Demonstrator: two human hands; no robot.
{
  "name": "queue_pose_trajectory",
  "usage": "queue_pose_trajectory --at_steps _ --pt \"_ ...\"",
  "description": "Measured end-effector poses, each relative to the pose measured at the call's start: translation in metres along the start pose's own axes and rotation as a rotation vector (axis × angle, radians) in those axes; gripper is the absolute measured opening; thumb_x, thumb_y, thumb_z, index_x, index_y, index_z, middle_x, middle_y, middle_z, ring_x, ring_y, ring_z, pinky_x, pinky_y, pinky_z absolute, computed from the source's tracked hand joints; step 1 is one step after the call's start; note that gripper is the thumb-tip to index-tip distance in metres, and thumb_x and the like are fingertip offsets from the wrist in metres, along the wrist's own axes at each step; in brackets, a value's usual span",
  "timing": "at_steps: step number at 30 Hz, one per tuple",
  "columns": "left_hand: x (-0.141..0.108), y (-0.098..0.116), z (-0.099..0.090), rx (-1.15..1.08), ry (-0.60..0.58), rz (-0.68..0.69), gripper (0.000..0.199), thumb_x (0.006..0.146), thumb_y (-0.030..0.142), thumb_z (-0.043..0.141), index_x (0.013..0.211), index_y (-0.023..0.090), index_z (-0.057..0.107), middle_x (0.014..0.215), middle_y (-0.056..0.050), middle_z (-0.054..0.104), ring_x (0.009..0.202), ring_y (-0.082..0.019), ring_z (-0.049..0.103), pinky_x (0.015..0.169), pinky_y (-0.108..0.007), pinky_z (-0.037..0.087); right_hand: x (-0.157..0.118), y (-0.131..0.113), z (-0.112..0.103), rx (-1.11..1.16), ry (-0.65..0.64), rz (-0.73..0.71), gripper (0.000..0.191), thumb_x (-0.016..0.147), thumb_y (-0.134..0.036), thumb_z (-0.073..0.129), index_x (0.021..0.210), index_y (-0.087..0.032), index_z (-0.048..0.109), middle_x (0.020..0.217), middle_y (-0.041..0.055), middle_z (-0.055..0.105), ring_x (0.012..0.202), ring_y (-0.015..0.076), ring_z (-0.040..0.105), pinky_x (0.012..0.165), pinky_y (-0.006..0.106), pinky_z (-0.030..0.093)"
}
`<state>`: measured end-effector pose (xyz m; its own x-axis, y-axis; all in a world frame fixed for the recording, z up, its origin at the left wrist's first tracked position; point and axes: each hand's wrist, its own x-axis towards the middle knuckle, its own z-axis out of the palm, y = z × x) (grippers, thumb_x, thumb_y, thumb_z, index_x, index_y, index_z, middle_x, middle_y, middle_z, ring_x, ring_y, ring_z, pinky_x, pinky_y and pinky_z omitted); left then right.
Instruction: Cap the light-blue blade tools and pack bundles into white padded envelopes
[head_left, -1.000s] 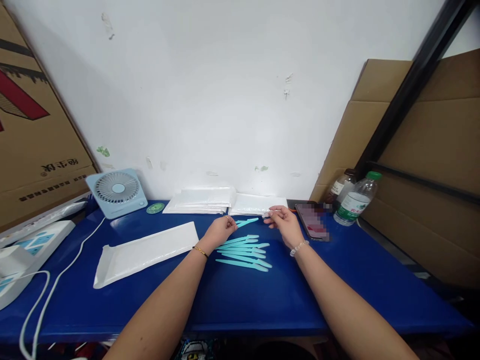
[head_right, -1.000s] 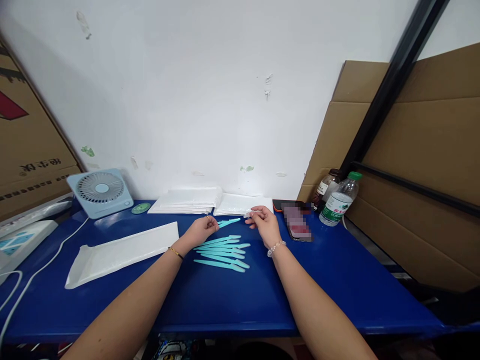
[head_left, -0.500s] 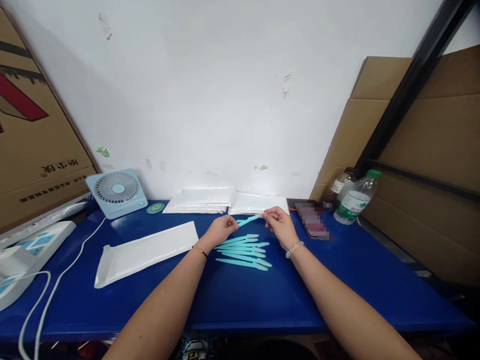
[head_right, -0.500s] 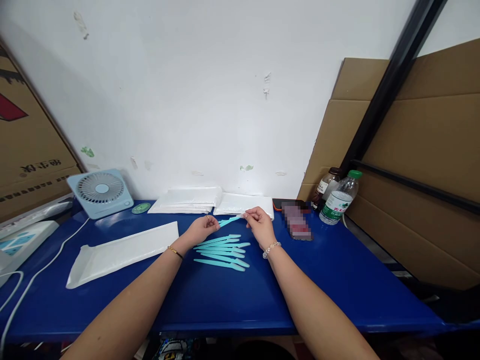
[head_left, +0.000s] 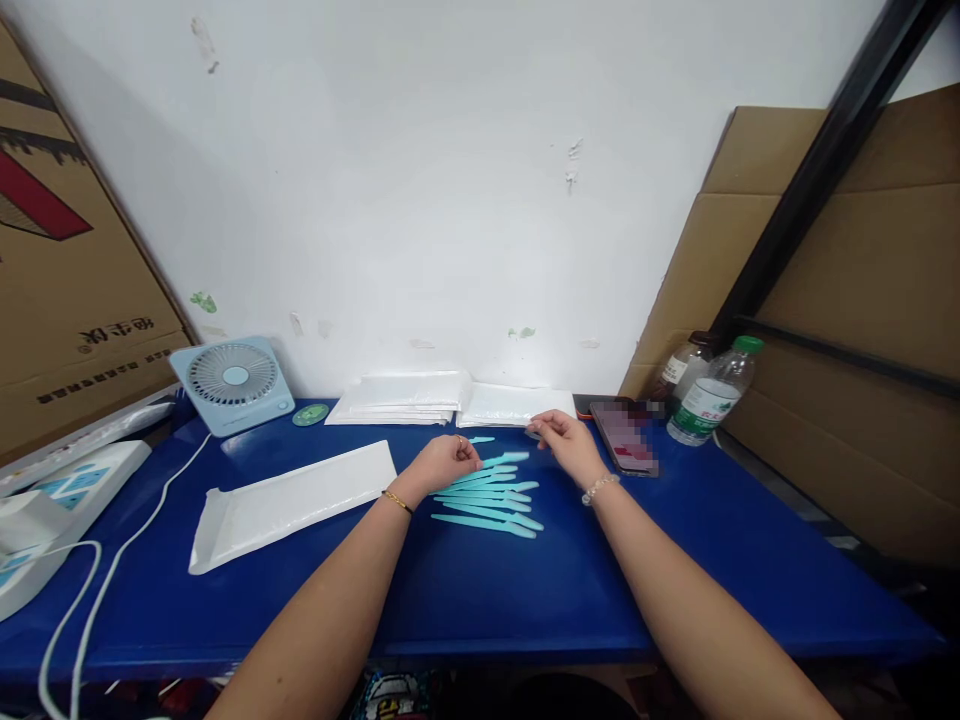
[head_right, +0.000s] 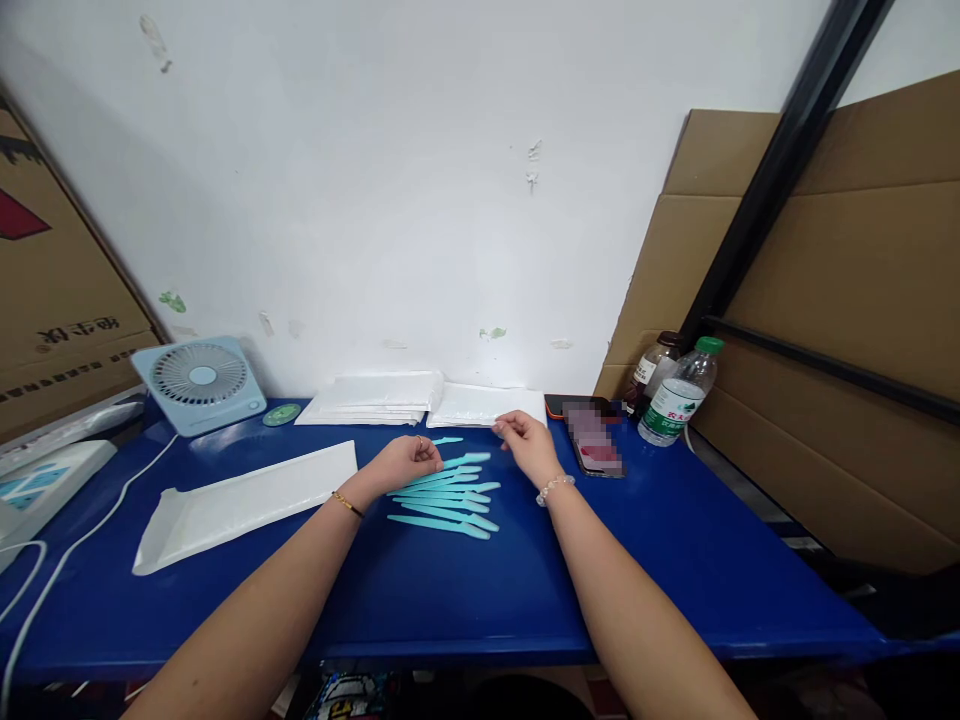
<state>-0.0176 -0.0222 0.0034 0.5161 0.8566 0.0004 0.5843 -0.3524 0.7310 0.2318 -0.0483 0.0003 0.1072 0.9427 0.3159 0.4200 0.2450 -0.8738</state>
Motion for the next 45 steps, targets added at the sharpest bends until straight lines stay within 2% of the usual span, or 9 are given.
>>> queue_pose_trajectory --at_steps 3,7,10,13,17,24,30,39,45 --pt "-0.002 0.001 -0.005 0.187 0.096 -0.034 0.029 0.075 0.045 0.059 0.084 0.018 0.066 0.081 -0.004 0.066 0.073 -0.017 0.059 0.061 -0.026 0.042 0.007 0.014 -0.015 -0.389 0.089 -0.096 0.018 0.082 -0.03 0.053 0.086 -0.02 0.067 0.082 0.0055 0.069 0.072 0.0187 0.062 0.068 0.03 0.046" --pt "-0.002 -0.004 -0.009 0.462 0.32 -0.064 0.028 0.079 0.032 0.058 0.104 0.021 0.063 0.11 -0.008 0.062 0.105 -0.024 0.054 0.081 -0.03 0.042 0.008 0.021 -0.01 -0.65 -0.052 -0.174 0.017 0.082 -0.024 0.055 0.091 -0.02 0.069 0.095 0.0094 0.066 0.09 0.0217 0.06 0.079 0.032 0.044" --pt "0.001 -0.009 -0.01 0.508 0.304 -0.119 0.019 0.08 0.031 0.057 0.094 0.022 0.065 0.104 -0.007 0.064 0.105 -0.025 0.053 0.081 -0.031 0.042 0.006 0.018 0.004 -0.742 -0.112 -0.166 0.014 0.082 -0.018 0.054 0.085 -0.018 0.068 0.094 0.0104 0.063 0.093 0.0222 0.057 0.081 0.031 0.043" --pt "0.004 -0.013 -0.009 0.464 0.269 -0.12 0.011 0.079 0.028 0.055 0.081 0.022 0.064 0.093 -0.004 0.067 0.095 -0.022 0.057 0.075 -0.029 0.042 0.004 0.014 0.012 -0.691 -0.178 -0.165 0.011 0.08 -0.014 0.054 0.08 -0.017 0.065 0.09 0.0079 0.061 0.09 0.0196 0.057 0.082 0.03 0.043" --pt "0.005 -0.015 -0.008 0.393 0.234 -0.108 0.01 0.078 0.026 0.055 0.08 0.022 0.064 0.088 -0.003 0.068 0.085 -0.019 0.061 0.067 -0.025 0.04 0.0 0.008 0.015 -0.583 -0.251 -0.174 0.008 0.077 -0.014 0.055 0.08 -0.018 0.062 0.084 0.0043 0.062 0.08 0.0173 0.057 0.075 0.029 0.044" --pt "0.006 -0.017 -0.008 0.354 0.225 -0.098 0.009 0.077 0.028 0.058 0.079 0.021 0.063 0.084 -0.001 0.068 0.082 -0.018 0.061 0.063 -0.024 0.039 -0.003 0.006 0.022 -0.423 -0.261 -0.149 0.009 0.076 -0.016 0.055 0.077 -0.02 0.063 0.07 -0.0003 0.062 0.063 0.0132 0.055 0.063 0.025 0.043" --pt "0.005 -0.015 -0.008 0.353 0.235 -0.067 0.007 0.076 0.026 0.059 0.078 0.021 0.063 0.081 -0.001 0.067 0.079 -0.016 0.061 0.063 -0.024 0.038 -0.001 0.006 0.025 -0.373 -0.259 -0.147 0.01 0.077 -0.019 0.056 0.077 -0.02 0.066 0.067 -0.0008 0.062 0.06 0.0121 0.053 0.059 0.023 0.041" --pt "0.003 -0.012 -0.01 0.359 0.228 -0.035 0.006 0.075 0.027 0.06 0.076 0.023 0.064 0.078 0.002 0.067 0.076 -0.015 0.06 0.067 -0.024 0.038 0.0 0.004 0.02 -0.333 -0.33 -0.091 0.013 0.076 -0.023 0.057 0.077 -0.019 0.069 0.065 -0.0009 0.062 0.059 0.0119 0.052 0.058 0.023 0.039" --pt "0.005 -0.007 -0.004 0.302 0.157 -0.006 0.009 0.075 0.026 0.059 0.077 0.022 0.066 0.076 0.001 0.068 0.073 -0.014 0.061 0.065 -0.023 0.04 -0.004 -0.003 0.024 -0.313 -0.354 -0.1 0.014 0.075 -0.021 0.056 0.078 -0.019 0.07 0.067 0.0 0.064 0.061 0.0122 0.054 0.058 0.023 0.04"
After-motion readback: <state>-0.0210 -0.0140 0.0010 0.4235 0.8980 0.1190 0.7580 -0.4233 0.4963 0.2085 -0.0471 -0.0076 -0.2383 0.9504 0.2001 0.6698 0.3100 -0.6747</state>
